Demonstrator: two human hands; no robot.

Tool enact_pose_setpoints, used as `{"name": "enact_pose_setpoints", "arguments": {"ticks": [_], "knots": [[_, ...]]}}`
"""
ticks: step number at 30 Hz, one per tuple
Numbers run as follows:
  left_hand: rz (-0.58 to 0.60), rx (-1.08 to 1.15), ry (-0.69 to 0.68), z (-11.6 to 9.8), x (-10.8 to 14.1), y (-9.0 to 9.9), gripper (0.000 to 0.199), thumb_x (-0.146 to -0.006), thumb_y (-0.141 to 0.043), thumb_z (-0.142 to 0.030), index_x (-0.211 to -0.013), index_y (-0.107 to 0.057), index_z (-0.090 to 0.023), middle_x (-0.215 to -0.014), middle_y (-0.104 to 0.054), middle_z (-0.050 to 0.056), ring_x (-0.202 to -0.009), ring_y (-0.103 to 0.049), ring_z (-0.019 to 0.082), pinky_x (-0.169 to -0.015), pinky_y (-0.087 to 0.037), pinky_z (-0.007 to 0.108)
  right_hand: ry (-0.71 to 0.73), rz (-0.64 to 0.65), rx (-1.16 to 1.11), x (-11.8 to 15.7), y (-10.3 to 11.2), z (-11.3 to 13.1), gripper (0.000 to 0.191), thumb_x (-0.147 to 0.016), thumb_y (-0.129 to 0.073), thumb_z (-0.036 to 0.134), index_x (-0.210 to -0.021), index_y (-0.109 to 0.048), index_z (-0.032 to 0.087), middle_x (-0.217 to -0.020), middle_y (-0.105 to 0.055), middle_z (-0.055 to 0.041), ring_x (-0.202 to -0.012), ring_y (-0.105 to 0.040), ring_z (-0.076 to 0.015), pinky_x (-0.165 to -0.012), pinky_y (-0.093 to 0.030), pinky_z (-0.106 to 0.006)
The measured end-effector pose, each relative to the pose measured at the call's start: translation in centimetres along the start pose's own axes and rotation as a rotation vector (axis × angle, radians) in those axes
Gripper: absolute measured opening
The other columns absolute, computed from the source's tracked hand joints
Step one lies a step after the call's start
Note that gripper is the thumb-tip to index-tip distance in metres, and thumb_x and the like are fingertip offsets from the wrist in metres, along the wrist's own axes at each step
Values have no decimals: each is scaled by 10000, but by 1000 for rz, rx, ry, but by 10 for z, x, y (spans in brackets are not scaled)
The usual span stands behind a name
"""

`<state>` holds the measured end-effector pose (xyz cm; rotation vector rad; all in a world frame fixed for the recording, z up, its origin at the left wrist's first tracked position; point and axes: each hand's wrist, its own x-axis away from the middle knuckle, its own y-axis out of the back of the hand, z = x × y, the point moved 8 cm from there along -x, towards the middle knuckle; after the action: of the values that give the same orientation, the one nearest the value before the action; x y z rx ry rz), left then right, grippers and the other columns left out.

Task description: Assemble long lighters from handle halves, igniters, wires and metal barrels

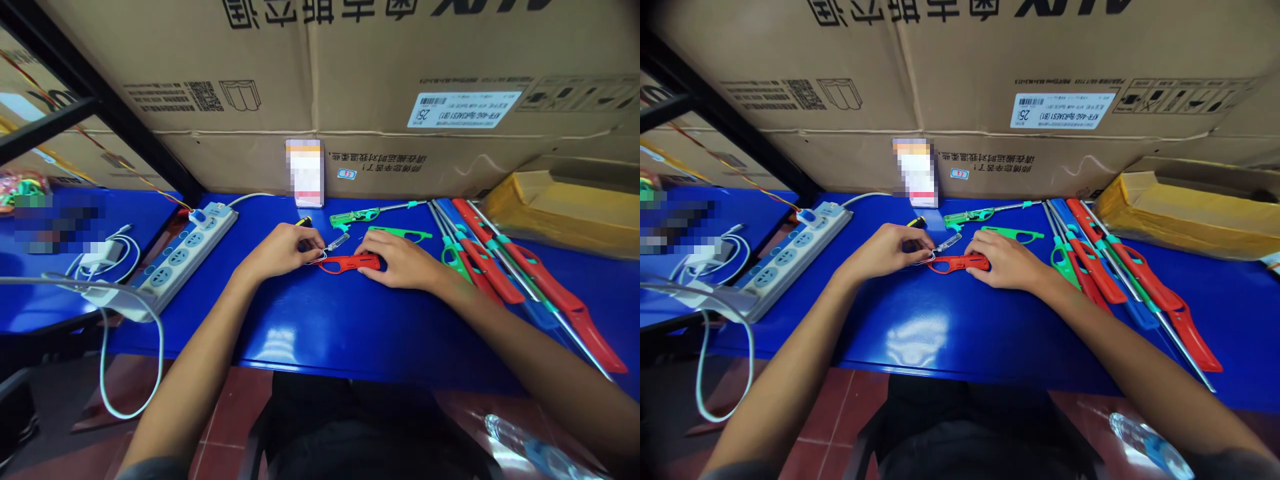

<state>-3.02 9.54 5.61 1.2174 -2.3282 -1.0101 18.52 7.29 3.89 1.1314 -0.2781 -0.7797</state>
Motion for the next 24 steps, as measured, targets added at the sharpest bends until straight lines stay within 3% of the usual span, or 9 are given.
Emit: {"name": "enact_pose_setpoints", "arguments": {"ticks": [5, 11, 24], "knots": [[16, -72, -87, -6, -3, -8, 108, -999, -766, -254, -1058, -847, -214, -1071, -887, 55, -958, -814, 210, -915, -599, 345, 4, -61, -39, -3, -7, 0, 221, -1067, -741, 385, -1227, -791, 240, -1183, -745, -107, -1096, -728, -311, -983, -606, -489], [20, -165, -146, -12, -6, -15, 94, -1000, -776, -224, -1062, -847, -229, -1076, -870, 46, -1000, -787, 224, -1005, -593, 375, 8, -105, -44, -4, -14, 7, 185, -1087, -718, 345, -1215, -812, 252, -1168, -733, -102, -1095, -707, -297, -993, -607, -481], [65, -149, -178, -14, -3, -18, 64, -1013, -815, -268, -1054, -858, -243, -1049, -873, 40, -989, -759, 228, -938, -563, 373, -20, -145, -43, -4, -17, 8, 162, -1091, -709, 359, -1171, -778, 236, -1159, -729, -106, -1097, -697, -297, -998, -594, -471]]}}
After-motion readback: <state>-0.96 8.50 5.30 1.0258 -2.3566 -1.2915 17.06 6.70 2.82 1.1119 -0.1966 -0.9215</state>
